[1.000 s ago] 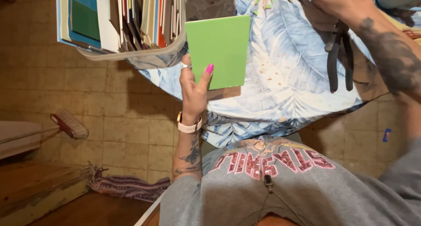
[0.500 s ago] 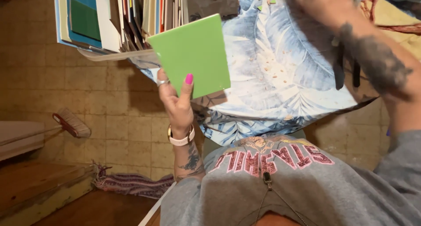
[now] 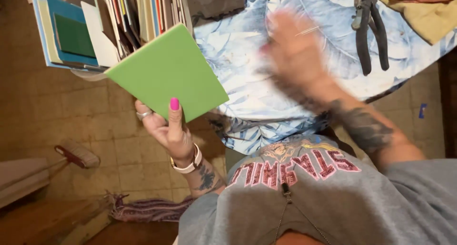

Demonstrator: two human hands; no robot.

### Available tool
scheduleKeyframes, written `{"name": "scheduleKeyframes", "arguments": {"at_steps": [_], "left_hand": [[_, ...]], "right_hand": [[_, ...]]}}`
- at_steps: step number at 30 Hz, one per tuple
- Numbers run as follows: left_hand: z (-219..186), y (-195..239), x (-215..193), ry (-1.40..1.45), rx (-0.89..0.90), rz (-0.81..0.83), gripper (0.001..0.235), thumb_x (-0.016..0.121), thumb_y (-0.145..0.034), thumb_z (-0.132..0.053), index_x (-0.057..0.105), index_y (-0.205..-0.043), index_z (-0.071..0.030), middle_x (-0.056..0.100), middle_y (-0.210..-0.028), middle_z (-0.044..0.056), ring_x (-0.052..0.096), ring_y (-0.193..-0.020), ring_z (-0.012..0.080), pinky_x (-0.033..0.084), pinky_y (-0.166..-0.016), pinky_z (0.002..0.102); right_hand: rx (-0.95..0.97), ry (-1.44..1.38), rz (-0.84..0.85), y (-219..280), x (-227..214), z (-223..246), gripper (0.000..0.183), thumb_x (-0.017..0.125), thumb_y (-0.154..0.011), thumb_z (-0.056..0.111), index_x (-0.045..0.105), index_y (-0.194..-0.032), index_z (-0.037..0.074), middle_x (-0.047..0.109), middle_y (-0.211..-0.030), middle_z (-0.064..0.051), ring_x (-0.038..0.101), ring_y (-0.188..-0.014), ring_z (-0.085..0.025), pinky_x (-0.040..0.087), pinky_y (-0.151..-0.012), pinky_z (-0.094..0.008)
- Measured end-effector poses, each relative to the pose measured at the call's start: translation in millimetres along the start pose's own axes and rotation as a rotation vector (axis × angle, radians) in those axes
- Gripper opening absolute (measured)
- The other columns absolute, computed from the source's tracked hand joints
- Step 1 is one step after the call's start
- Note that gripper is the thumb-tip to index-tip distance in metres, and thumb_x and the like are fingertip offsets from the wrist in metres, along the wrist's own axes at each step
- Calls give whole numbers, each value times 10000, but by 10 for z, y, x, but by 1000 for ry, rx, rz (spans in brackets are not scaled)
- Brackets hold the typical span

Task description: Trimming and cleaning the edges of a green cardstock sheet using pliers and a scraper tool.

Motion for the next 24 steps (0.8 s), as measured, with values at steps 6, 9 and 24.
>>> {"name": "scheduleKeyframes", "arguments": {"at_steps": [6, 9, 24], "left_hand": [[431, 66, -48, 263, -70, 69, 316, 522, -885, -102, 416, -1180, -64, 487, -1194, 100, 489, -1077, 246, 448, -935, 403], [864, 271, 28, 375, -316, -103, 129, 526, -808, -39, 568, -929, -55, 607, -858, 46, 594, -773, 186, 489, -692, 277], [1430, 617, 1331, 1017, -824, 440, 403, 375, -940, -282, 362, -1286, -77, 415, -1269, 162, 437, -1135, 299, 359, -949, 498]], "right_hand": [[822, 295, -158, 726, -277, -1393, 689, 717, -847, 390, 317, -1215, -35, 301, -1078, -235, 311, -985, -374, 388, -792, -515], [427, 420, -373, 894, -224, -1544, 396, 666, -864, 196, 496, -1083, -86, 402, -933, -237, 428, -832, -417, 410, -628, -501], [280, -658, -462, 512, -129, -574, 268, 592, -837, 255, 553, -955, 17, 556, -799, -148, 583, -750, -305, 485, -565, -370]]}}
Point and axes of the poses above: each hand's wrist, its own y-axis away from the middle knuckle, its own x-axis out of the palm, z = x × y, the point moved 5 cm from there along -y, towards the middle knuckle
